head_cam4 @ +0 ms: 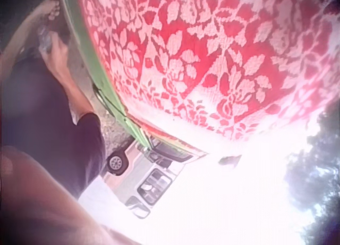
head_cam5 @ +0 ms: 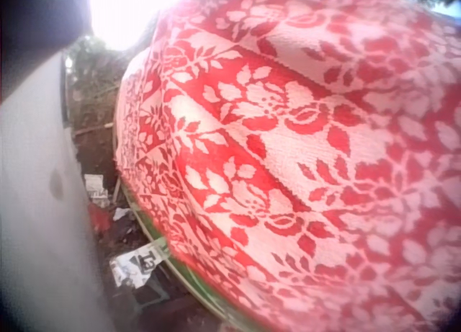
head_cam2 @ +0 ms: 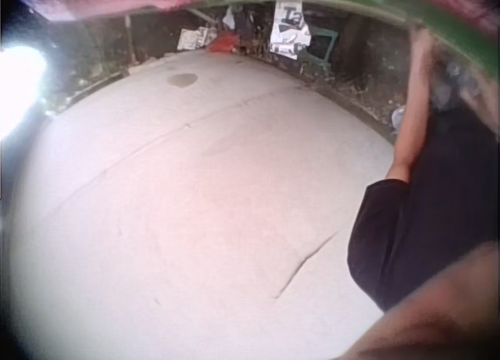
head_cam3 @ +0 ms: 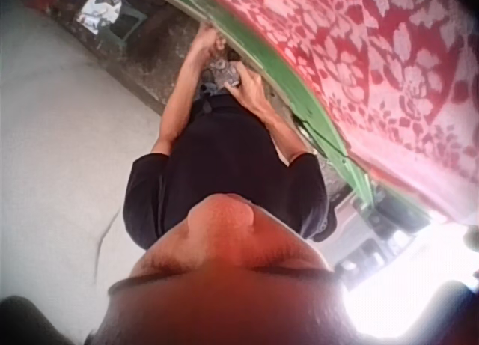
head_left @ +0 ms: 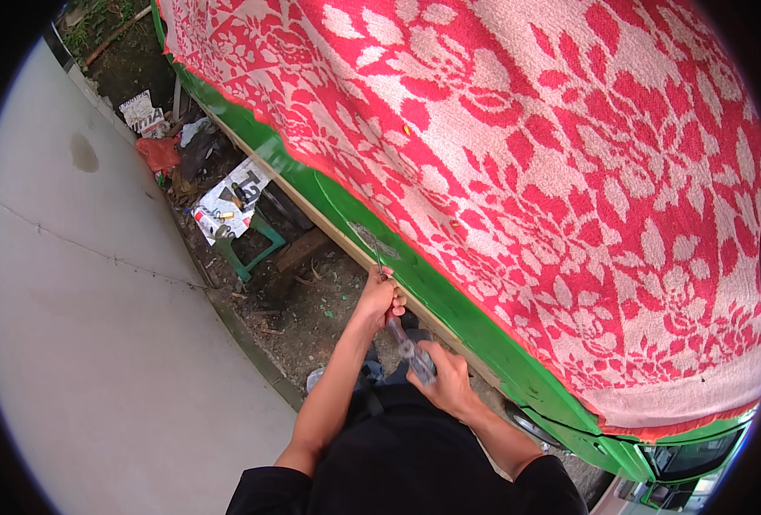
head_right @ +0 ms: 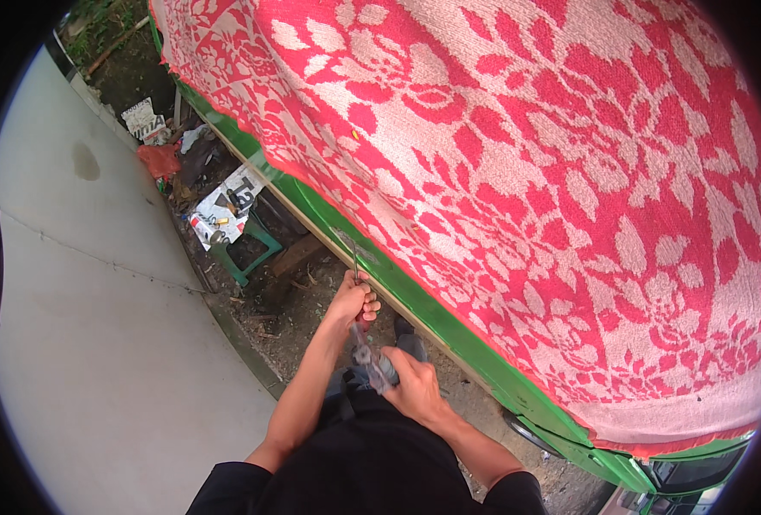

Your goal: The person uses a scraper to remove material from a green vehicle panel, then applies a substance with a torch and spreads it with a putty knife. The person repeatedly scrapes and applies material to the same area of the panel.

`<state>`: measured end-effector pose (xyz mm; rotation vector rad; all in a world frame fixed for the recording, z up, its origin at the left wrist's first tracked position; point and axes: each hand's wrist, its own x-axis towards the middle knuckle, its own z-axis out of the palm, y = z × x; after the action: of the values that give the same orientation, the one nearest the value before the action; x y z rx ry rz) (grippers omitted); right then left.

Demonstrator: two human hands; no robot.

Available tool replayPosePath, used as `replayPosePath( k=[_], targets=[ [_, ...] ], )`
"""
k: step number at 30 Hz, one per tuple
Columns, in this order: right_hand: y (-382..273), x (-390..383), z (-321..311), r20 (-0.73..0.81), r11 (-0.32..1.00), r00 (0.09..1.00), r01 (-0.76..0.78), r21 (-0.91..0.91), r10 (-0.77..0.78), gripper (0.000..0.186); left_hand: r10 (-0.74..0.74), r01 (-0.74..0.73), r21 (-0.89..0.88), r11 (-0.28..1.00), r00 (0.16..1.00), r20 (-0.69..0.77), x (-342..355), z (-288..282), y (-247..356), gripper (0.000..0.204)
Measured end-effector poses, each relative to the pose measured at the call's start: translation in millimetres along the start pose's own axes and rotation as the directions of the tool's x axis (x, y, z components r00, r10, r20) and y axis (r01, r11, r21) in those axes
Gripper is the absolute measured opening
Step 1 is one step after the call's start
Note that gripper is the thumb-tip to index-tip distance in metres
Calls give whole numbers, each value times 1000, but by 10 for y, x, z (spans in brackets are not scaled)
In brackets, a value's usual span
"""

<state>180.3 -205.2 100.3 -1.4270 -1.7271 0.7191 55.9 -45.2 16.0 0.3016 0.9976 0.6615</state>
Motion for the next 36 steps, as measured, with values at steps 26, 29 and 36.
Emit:
replayPosePath(
  k=[26, 29, 36],
  targets=[
    [441, 21, 168, 4, 996, 996, -88, -1, 88, 52, -28, 36, -173, 984, 999, 46, -87, 38, 82, 24],
    [406, 46, 141, 6, 997, 997, -82, -4, 82, 50, -38, 41, -192, 981, 999, 21, -114, 94, 106, 24],
    [261, 10, 47, 5, 976, 976, 216, -18, -216, 46, -50, 84, -273, 958, 990, 130, -77, -20, 195, 28]
  ],
)
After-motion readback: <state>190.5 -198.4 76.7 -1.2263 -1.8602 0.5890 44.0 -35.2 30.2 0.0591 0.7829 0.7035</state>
